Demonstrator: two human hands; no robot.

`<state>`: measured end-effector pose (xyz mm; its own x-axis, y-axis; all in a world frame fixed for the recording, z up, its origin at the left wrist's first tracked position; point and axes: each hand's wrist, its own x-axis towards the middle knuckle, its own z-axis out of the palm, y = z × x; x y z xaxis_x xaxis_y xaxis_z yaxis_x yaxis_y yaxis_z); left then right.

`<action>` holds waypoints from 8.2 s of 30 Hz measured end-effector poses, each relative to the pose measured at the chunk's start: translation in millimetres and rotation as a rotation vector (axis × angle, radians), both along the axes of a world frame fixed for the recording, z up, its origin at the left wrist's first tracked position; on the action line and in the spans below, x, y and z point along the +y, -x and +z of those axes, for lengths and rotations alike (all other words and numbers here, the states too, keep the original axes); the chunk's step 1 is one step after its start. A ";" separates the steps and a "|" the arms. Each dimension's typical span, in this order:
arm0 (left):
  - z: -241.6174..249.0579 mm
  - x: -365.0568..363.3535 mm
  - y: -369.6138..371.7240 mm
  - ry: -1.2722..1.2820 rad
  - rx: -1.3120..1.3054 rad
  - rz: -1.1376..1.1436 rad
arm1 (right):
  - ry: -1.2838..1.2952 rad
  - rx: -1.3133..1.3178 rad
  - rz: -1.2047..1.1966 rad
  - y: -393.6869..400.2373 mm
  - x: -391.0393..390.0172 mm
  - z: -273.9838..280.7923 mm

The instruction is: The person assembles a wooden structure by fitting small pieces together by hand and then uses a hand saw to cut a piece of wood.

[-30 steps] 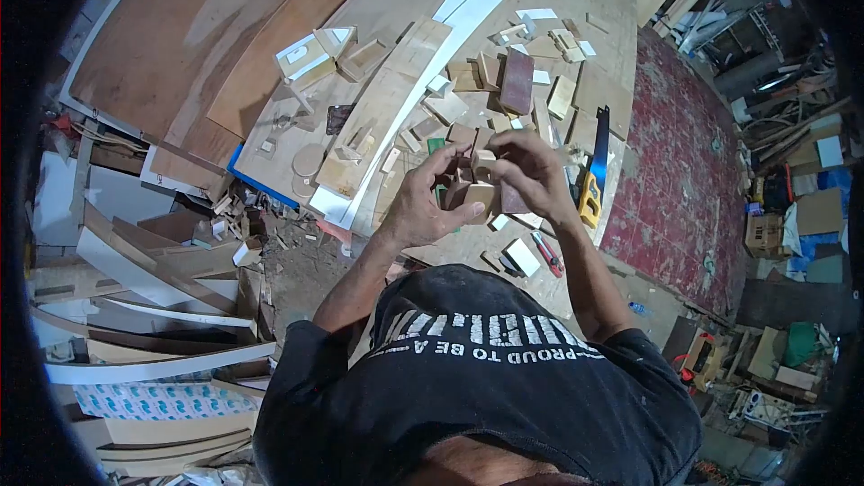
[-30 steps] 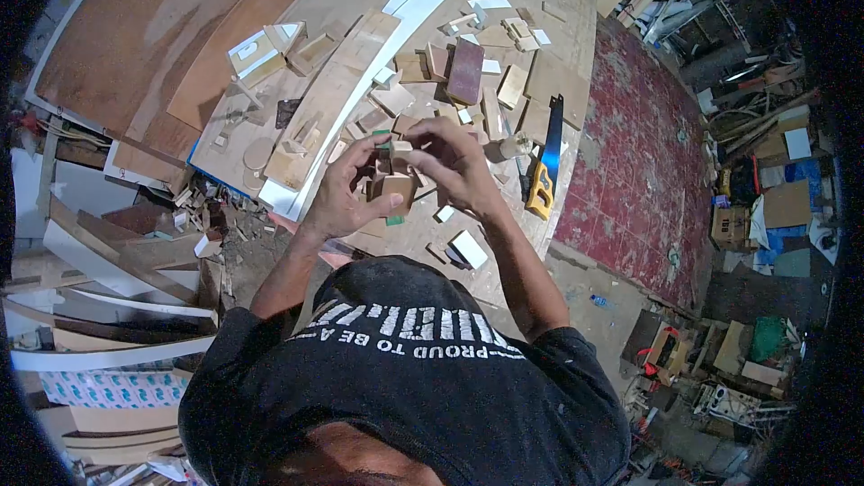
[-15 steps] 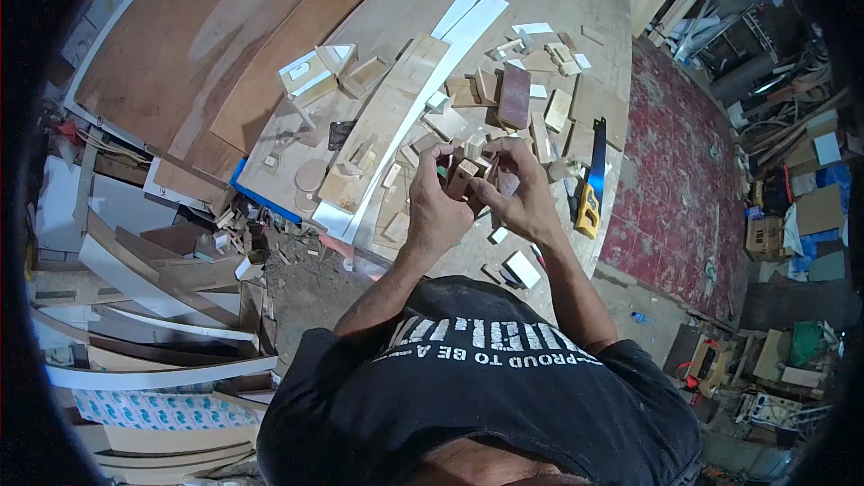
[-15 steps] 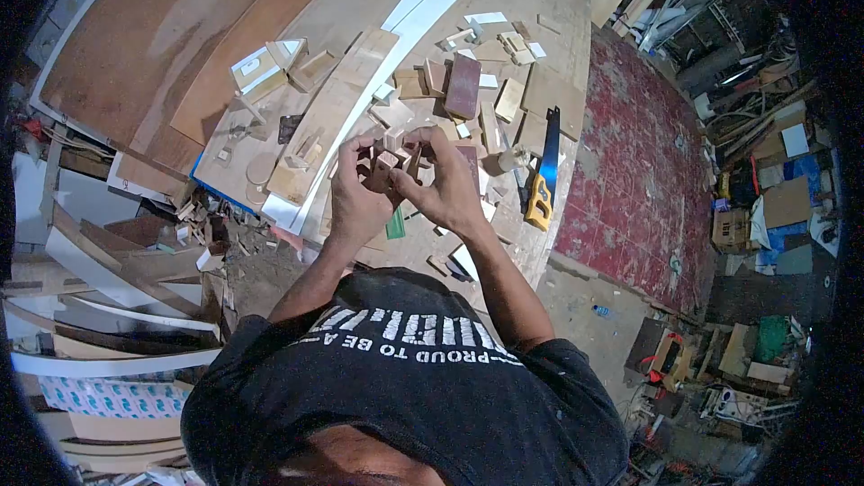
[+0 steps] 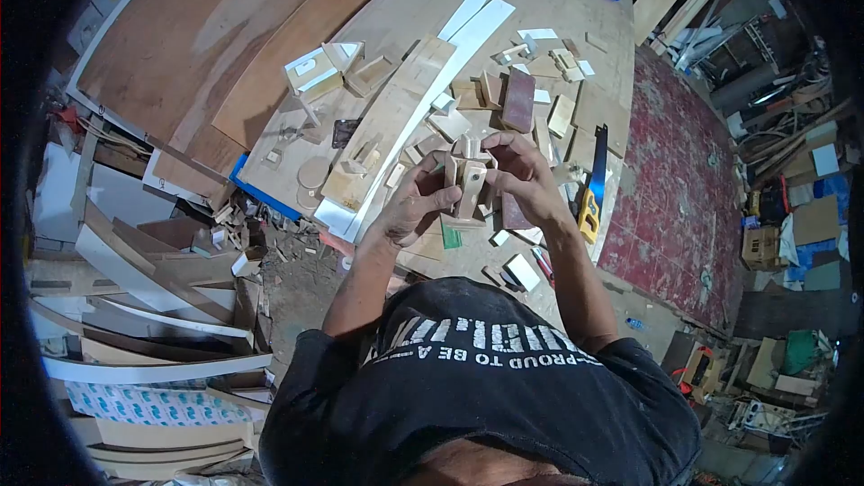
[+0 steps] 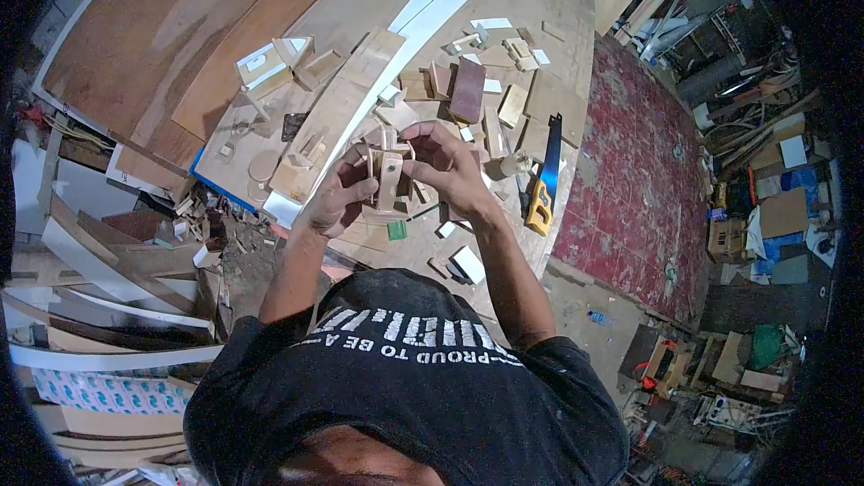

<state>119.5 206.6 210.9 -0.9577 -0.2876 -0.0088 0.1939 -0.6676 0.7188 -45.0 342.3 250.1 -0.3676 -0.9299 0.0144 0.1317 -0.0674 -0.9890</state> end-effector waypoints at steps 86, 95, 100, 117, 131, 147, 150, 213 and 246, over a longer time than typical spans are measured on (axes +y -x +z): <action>-14.5 36.7 4.4 0.049 0.039 0.346 | -0.232 0.472 -0.475 -69.6 19.8 -4.3; -9.8 29.8 4.5 0.221 0.012 0.401 | -0.234 0.197 -0.423 -60.3 26.7 -8.3; -12.2 28.6 5.3 0.347 0.012 0.397 | -0.220 0.183 -0.440 -63.1 21.1 -3.5; -6.8 26.7 8.5 0.364 -0.013 0.425 | -0.184 0.146 -0.342 -49.0 17.2 -6.9; -20.4 22.3 4.0 0.312 -0.002 0.444 | -0.152 0.056 -0.312 -51.6 4.8 -12.5; -45.8 8.2 -3.9 0.343 -0.011 0.566 | 0.059 0.545 -0.327 -55.7 -24.7 -34.4; -37.3 4.2 -4.6 0.170 0.022 0.533 | 0.021 0.389 -0.324 -60.0 -29.2 -23.5; -74.7 1.1 0.3 -0.118 0.051 0.539 | -0.052 0.734 -0.340 -61.5 -41.0 -52.6; -123.3 9.0 -18.6 -0.416 -0.144 0.534 | -0.292 0.403 -0.115 -54.0 -44.5 -116.9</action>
<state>138.1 215.6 87.6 -0.6667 -0.6646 -0.3374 0.4946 -0.7332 0.4667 9.0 297.8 133.2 -0.4865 -0.8701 -0.0782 -0.2566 0.2279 -0.9393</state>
